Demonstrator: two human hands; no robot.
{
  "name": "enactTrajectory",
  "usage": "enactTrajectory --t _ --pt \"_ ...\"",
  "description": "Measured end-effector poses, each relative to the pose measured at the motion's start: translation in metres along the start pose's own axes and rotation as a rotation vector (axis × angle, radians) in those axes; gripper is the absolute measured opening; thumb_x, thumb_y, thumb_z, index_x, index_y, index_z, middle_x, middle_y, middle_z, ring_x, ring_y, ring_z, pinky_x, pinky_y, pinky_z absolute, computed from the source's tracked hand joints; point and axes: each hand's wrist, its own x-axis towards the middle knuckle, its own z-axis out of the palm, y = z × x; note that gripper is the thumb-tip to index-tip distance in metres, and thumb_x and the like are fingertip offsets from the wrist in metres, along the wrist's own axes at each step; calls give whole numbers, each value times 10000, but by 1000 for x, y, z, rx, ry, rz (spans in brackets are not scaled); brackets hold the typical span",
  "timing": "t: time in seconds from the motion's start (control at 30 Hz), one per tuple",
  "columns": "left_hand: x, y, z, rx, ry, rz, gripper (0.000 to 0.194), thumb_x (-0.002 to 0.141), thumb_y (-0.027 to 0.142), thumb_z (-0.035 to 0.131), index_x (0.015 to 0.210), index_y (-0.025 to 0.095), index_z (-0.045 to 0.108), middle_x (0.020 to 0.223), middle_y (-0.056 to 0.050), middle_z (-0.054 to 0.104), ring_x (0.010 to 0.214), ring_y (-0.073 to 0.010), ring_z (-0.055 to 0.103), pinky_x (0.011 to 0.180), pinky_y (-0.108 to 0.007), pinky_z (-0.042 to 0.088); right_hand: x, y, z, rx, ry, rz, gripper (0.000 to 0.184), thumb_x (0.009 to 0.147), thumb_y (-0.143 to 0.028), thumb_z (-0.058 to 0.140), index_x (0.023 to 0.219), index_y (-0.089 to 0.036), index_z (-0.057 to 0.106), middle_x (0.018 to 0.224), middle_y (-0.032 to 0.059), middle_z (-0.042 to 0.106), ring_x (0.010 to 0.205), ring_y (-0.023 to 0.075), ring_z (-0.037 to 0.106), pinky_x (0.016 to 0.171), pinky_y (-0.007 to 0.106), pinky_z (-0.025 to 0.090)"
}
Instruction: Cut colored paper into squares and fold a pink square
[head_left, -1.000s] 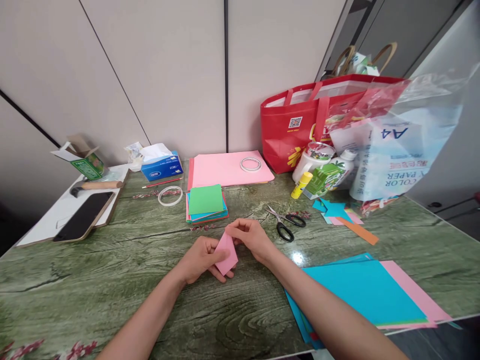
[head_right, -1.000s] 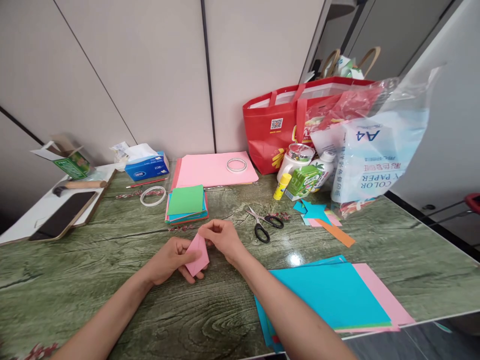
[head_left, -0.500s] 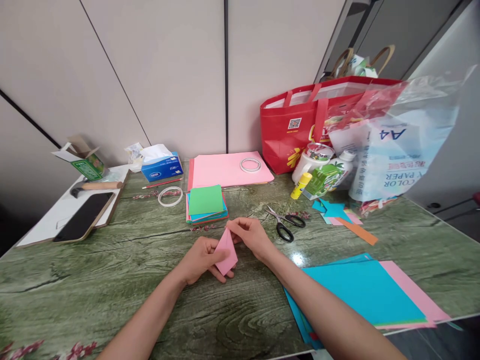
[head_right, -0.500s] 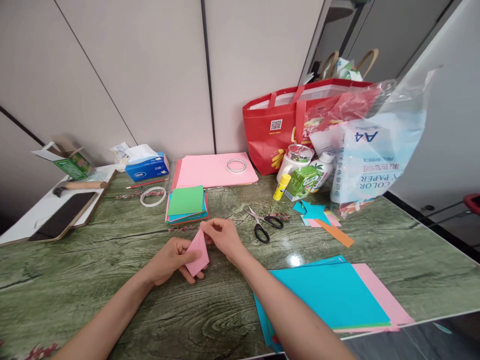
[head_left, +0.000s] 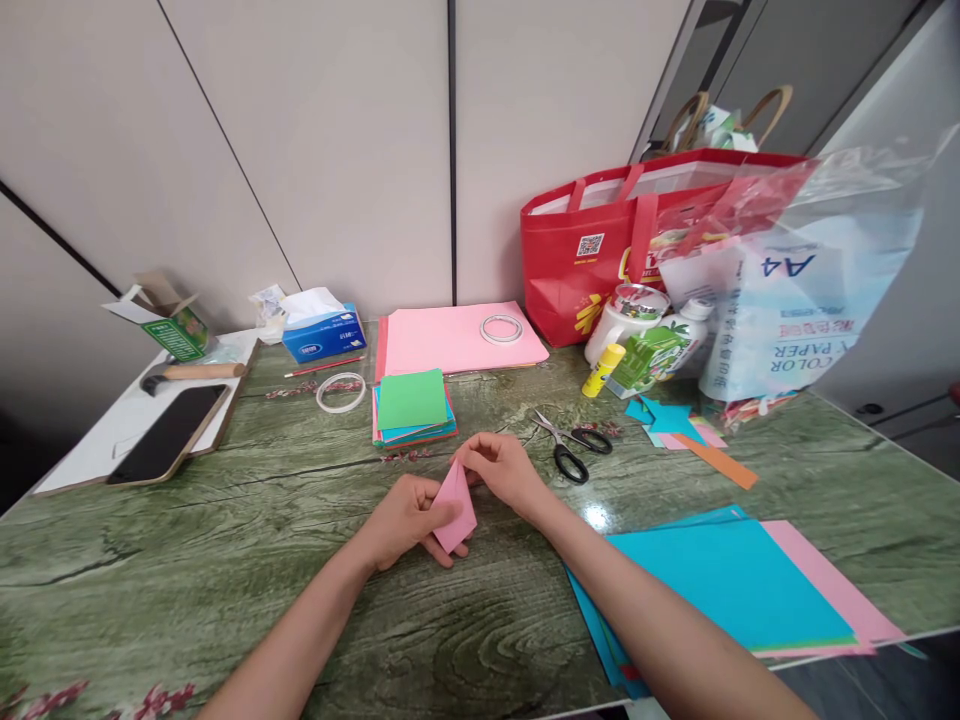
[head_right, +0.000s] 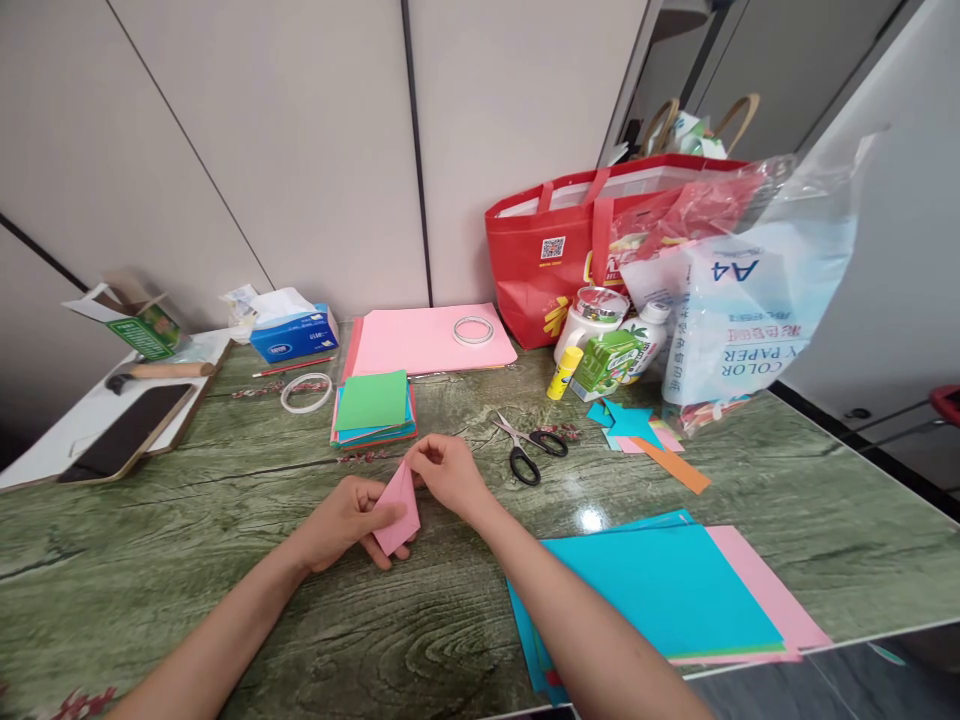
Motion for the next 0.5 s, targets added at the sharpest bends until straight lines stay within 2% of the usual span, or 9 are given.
enactTrajectory --t 0.1,0.3,0.4,0.5 --pt "0 0 1 -14 15 5 328 693 368 631 748 45 642 691 -157 689 610 -227 666 461 -266 526 1 0 -1 -21 -29 -20 132 649 -284 606 591 -167 621 582 -11 605 532 114 537 527 244 473" --pt "0 0 1 -24 9 22 343 693 375 632 764 40 642 701 -162 688 613 -230 666 469 -276 527 -1 -4 -2 143 -89 87 288 660 -438 616 639 -153 655 616 21 635 572 135 572 541 252 474" --pt "0 0 0 -18 12 18 334 694 369 630 756 41 643 705 -165 688 617 -233 666 473 -283 529 -1 -3 -2 115 -77 76 277 635 -429 638 638 -152 650 637 18 635 572 130 561 562 263 470" --pt "1 1 1 -10 16 7 325 688 364 634 740 43 639 687 -160 685 615 -236 665 465 -285 525 0 1 -2 4 -64 3 249 667 -405 605 645 -158 634 636 13 617 567 131 543 558 268 457"
